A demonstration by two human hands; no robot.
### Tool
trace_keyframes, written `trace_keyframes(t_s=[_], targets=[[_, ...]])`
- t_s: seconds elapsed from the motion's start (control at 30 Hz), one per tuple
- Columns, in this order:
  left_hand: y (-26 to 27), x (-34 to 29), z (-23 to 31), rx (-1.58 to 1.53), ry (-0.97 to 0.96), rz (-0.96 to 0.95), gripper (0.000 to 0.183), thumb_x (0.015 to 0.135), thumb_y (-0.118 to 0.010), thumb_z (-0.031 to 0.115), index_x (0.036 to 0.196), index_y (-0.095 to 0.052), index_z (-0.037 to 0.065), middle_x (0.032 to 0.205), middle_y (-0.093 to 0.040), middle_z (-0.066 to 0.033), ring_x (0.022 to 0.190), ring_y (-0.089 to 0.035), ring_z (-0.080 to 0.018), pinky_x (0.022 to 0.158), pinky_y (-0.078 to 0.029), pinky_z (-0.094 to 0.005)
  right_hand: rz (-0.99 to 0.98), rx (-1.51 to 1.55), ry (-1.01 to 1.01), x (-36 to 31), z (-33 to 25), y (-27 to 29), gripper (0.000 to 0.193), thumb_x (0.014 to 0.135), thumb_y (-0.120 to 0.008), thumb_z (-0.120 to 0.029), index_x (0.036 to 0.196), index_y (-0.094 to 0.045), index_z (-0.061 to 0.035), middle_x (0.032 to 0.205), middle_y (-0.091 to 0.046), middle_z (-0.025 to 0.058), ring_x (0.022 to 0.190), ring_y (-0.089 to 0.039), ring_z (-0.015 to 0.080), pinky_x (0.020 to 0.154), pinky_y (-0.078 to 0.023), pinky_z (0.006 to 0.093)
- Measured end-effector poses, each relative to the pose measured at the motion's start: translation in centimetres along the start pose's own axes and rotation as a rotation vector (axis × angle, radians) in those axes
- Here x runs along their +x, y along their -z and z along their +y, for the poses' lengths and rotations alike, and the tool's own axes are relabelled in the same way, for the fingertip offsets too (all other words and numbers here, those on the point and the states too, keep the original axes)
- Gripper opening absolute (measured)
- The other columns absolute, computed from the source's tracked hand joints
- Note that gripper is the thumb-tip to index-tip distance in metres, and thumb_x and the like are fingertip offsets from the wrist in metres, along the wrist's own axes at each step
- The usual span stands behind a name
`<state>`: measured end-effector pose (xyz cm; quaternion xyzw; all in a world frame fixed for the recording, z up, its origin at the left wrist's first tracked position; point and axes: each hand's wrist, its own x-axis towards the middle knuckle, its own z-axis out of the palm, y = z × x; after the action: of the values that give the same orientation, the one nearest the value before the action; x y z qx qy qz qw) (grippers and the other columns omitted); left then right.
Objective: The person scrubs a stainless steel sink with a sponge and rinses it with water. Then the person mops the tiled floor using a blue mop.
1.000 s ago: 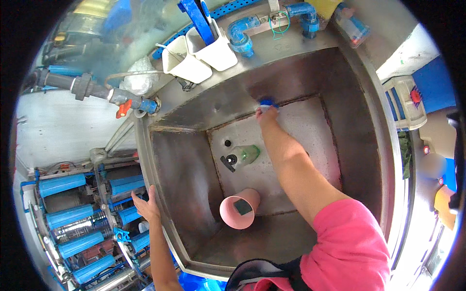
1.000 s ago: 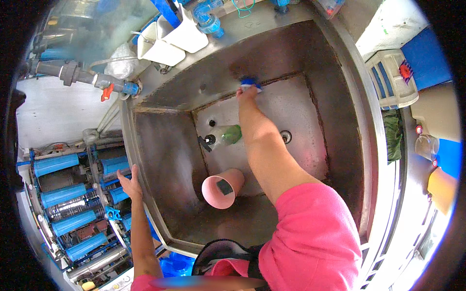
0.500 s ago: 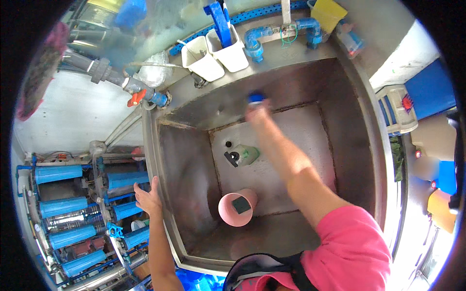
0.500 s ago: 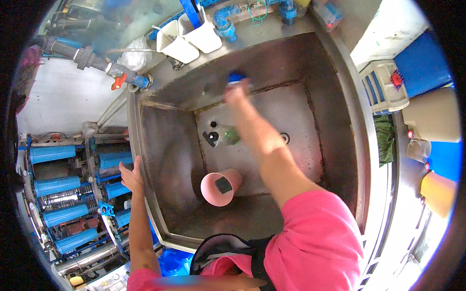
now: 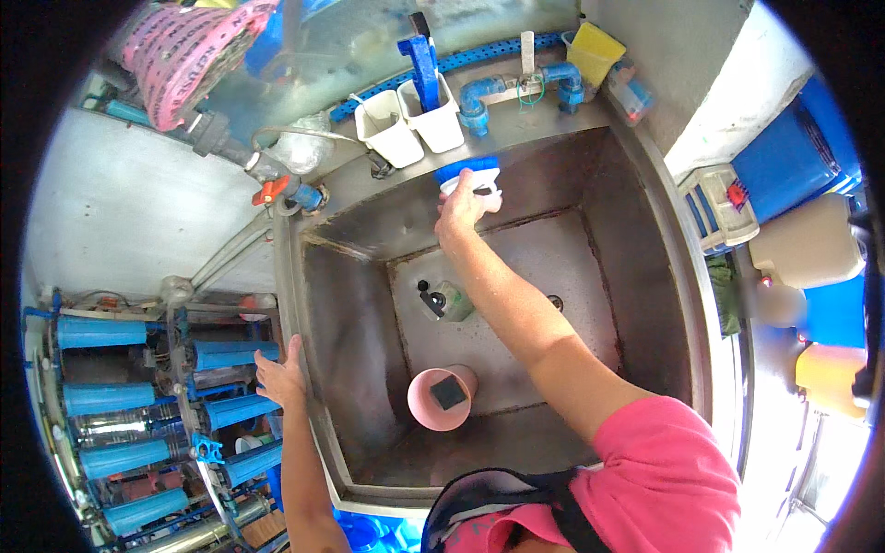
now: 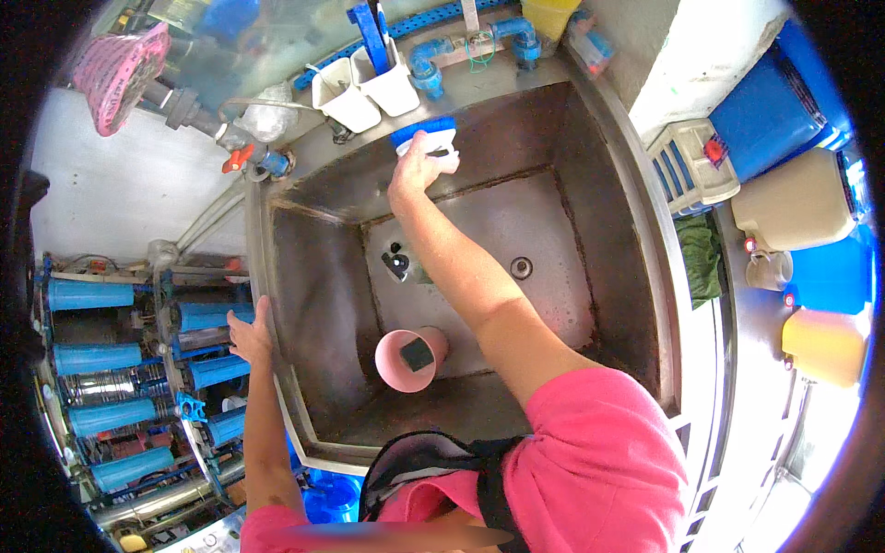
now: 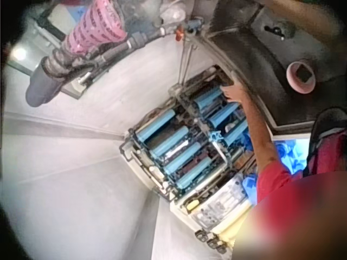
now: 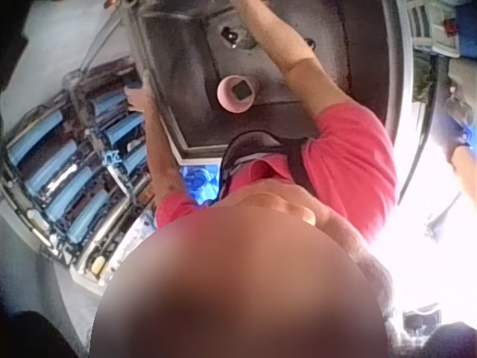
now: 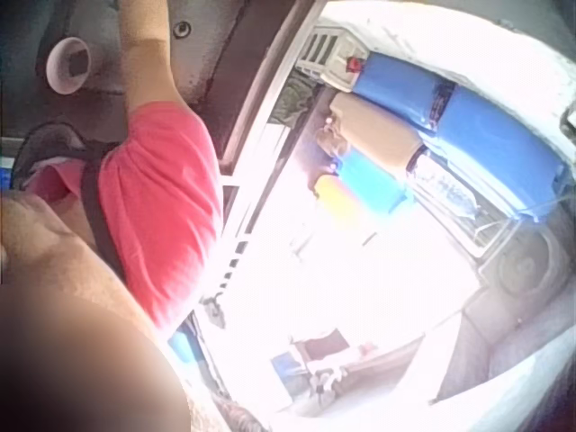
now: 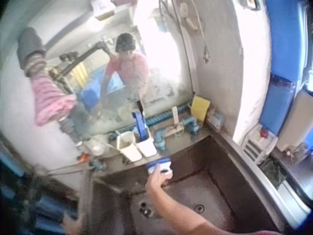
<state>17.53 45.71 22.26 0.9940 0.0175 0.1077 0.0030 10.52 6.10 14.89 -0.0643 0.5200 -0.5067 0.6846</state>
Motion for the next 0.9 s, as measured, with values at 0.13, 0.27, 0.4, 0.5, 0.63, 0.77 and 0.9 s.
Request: trace_keyframes(t_s=[0.13,0.27,0.4,0.5,0.63,0.77,0.9], targets=[[0.0,0.0,0.1,0.002,-0.017,0.012,0.102,0.068,-0.056,0.075,0.136,-0.033,0.003,0.133,-0.046,-0.0197,0.128,-0.037,-0.0333,0.104,-0.021,-0.0601,0.088,0.14,-0.018,5.3,-5.7,1.6,0.07,0.08,-0.068,-0.023,0.131,-0.02,-0.0126,0.12,-0.046,0.0162,0.097,-0.054,0.0286,0.064,-0.052,0.0416],[-0.4,0.4,0.0,-0.011,-0.063,0.062,0.101,0.068,-0.056,0.075,0.135,-0.035,0.003,0.131,-0.048,-0.0195,0.126,-0.039,-0.0335,0.102,-0.023,-0.0604,0.139,-0.014,0.293,14.0,-9.5,4.9,0.075,0.077,-0.071,-0.024,0.13,-0.02,-0.0091,0.125,-0.044,0.0206,0.101,-0.056,0.0359,0.076,-0.05,0.0466],[-0.8,0.5,-0.3,-0.036,-0.08,0.063,0.101,0.067,-0.056,0.075,0.134,-0.036,0.002,0.129,-0.049,-0.02,0.124,-0.042,-0.034,0.101,-0.025,-0.0602,-0.165,-1.742,0.577,10.3,-6.8,10.6,0.06,0.084,-0.056,-0.036,0.13,-0.036,-0.0022,0.12,-0.052,0.0241,0.112,-0.051,0.0436,0.093,-0.043,0.0485],[-0.8,0.5,-0.6,-0.062,-0.072,0.072,0.102,0.066,-0.057,0.076,0.133,-0.036,0.002,0.127,-0.05,-0.0202,0.123,-0.043,-0.0343,0.101,-0.027,-0.059,-0.727,-2.67,1.128,6.7,-10.7,12.1,0.048,0.082,-0.058,-0.024,0.124,-0.049,-0.003,0.115,-0.055,0.0203,0.107,-0.054,0.0389,0.086,-0.044,0.0509],[-0.6,0.7,-0.6,-0.084,-0.059,0.028,0.104,0.065,-0.057,0.077,0.133,-0.036,0.002,0.128,-0.05,-0.0198,0.123,-0.043,-0.0341,0.101,-0.027,-0.0578,-0.381,-2.932,1.862,10.0,-17.5,9.1,0.043,0.082,-0.057,-0.023,0.121,-0.053,-0.0053,0.108,-0.058,0.014,0.102,-0.054,0.0311,0.085,-0.04,0.0462],[-0.2,0.6,-0.7,-0.082,-0.046,0.02,0.105,0.064,-0.057,0.078,0.134,-0.036,0.002,0.128,-0.049,-0.0197,0.123,-0.042,-0.0338,0.102,-0.026,-0.0569,-0.686,-2.921,1.725,13.1,-14.9,17.5,0.043,0.084,-0.052,-0.025,0.124,-0.053,-0.0064,0.114,-0.058,0.012,0.112,-0.049,0.0321,0.093,-0.036,0.0458],[0.0,0.3,-0.6,-0.093,-0.035,0.011,0.105,0.064,-0.058,0.077,0.134,-0.036,0.003,0.13,-0.048,-0.0201,0.126,-0.04,-0.0333,0.103,-0.025,-0.0551,-1.282,-3.146,1.093,15.8,-10.8,28.3,0.024,0.083,-0.054,-0.021,0.094,-0.07,-0.0081,0.1,-0.066,0.0113,0.107,-0.056,0.0335,0.092,-0.039,0.0508]])
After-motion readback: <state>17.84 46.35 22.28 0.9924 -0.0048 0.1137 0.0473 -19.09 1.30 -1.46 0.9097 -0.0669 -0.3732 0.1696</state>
